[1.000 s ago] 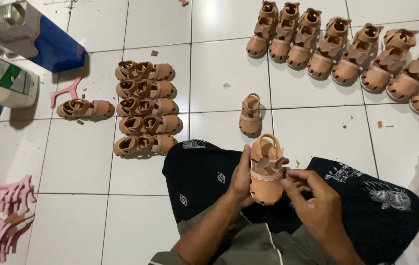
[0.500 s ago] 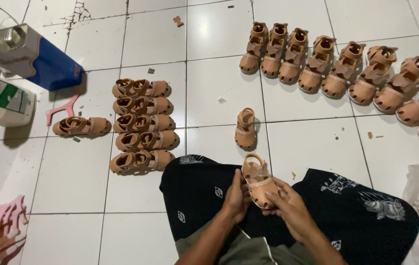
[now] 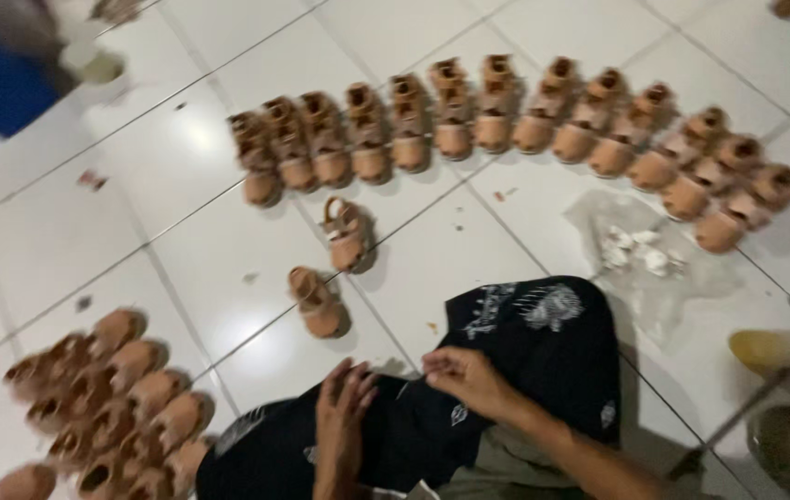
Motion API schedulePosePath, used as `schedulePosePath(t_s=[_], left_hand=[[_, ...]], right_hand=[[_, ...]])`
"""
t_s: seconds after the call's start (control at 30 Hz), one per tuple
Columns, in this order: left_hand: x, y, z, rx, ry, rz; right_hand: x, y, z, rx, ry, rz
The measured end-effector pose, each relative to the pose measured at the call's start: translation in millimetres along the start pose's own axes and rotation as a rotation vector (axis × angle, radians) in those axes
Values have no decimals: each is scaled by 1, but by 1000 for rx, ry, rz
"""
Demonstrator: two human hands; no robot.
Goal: The person sits on the floor assembling small leather baby sandals, attaching and pressing a decorative lace trim onto the upper of each sandal by hand. They take trim pieces from a plastic bag, fit them onto the sandal strap, press them in place, and set finished sandals in rows on the floor.
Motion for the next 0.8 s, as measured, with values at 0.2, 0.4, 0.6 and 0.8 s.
schedulePosePath(t_s=[0.2, 0.4, 0.6, 0.8], left_hand=[[-45, -20, -68, -1077, -781, -190], [-82, -54, -48, -1208, -742, -163], [-79, -92, -50, -1207, -978, -87], [-82, -122, -46, -1195, -1095, -9]], right_hand=[[69, 61, 35, 158, 127, -98], [73, 290, 45, 168, 168, -865], [20, 425, 26, 632, 201, -1035], [-39, 451, 43, 980, 234, -978]])
Point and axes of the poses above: each hand's wrist, its own x-axis away from the middle knuckle, its own y-axis out of the back of the hand, z = x × y, the point moved 8 cm from there along -x, towards the middle knuckle, and after that the axes turned 11 degrees about -z, right-handed, at the moved point
